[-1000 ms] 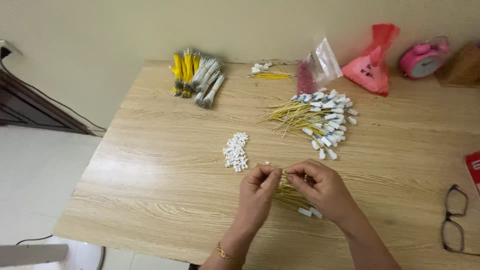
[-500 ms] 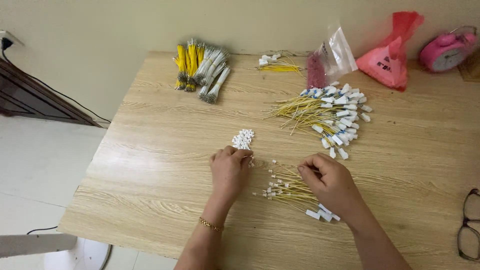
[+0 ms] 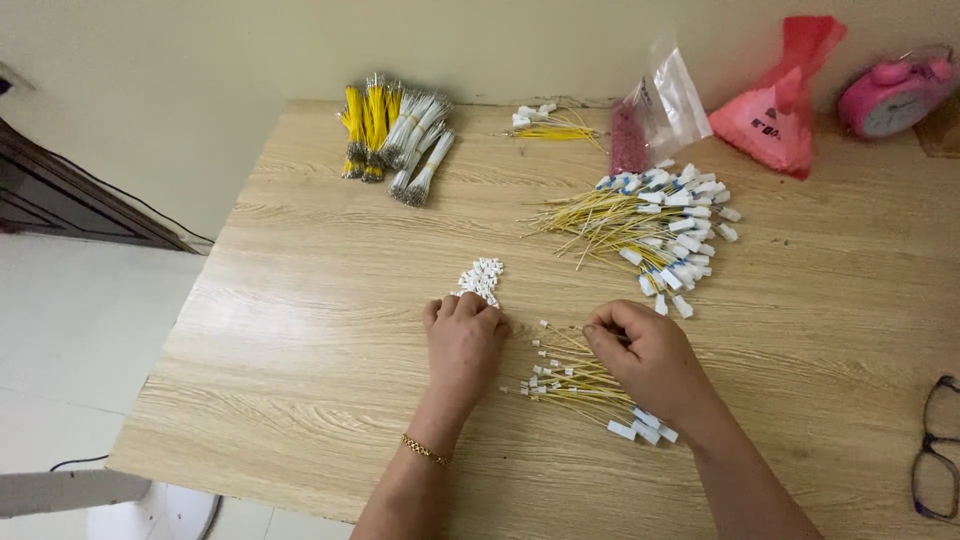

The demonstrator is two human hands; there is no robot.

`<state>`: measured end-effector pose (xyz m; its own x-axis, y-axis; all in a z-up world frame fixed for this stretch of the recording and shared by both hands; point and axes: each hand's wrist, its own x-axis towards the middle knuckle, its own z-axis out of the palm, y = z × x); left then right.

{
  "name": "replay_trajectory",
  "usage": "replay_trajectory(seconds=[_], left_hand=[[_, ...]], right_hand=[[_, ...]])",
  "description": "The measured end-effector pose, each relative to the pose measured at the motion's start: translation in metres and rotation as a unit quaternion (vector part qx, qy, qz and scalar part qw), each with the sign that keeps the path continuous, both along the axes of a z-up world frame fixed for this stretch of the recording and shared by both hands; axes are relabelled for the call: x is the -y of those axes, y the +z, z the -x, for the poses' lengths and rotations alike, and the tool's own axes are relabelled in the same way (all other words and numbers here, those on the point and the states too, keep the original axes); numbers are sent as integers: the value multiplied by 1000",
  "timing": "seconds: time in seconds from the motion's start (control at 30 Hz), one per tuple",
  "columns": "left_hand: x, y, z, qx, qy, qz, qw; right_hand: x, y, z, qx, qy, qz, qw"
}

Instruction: The person is manually attaching small white plastic connector housings to the ends of thin yellow and blue wires.

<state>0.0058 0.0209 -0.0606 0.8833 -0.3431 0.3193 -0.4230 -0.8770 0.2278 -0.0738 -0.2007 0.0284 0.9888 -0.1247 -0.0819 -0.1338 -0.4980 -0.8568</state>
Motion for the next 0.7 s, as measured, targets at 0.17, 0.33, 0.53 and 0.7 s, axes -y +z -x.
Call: replay_trajectory(seconds=[0.17,0.33,0.53,0.7], left_hand=[[-3,7,6,15,-15,33,999],[-6,1,6,26,-17,41,999],[5,32,18,5,-54,137,989],[23,23,34,-358,-82,562,741]], right_hand=[[-2,7,3,-7,-6,-11,1000],[0,1,6,16,5,-3,1000],[2,0,11,-9,5,-40,999],[2,1,15,-4,24,-67,997]])
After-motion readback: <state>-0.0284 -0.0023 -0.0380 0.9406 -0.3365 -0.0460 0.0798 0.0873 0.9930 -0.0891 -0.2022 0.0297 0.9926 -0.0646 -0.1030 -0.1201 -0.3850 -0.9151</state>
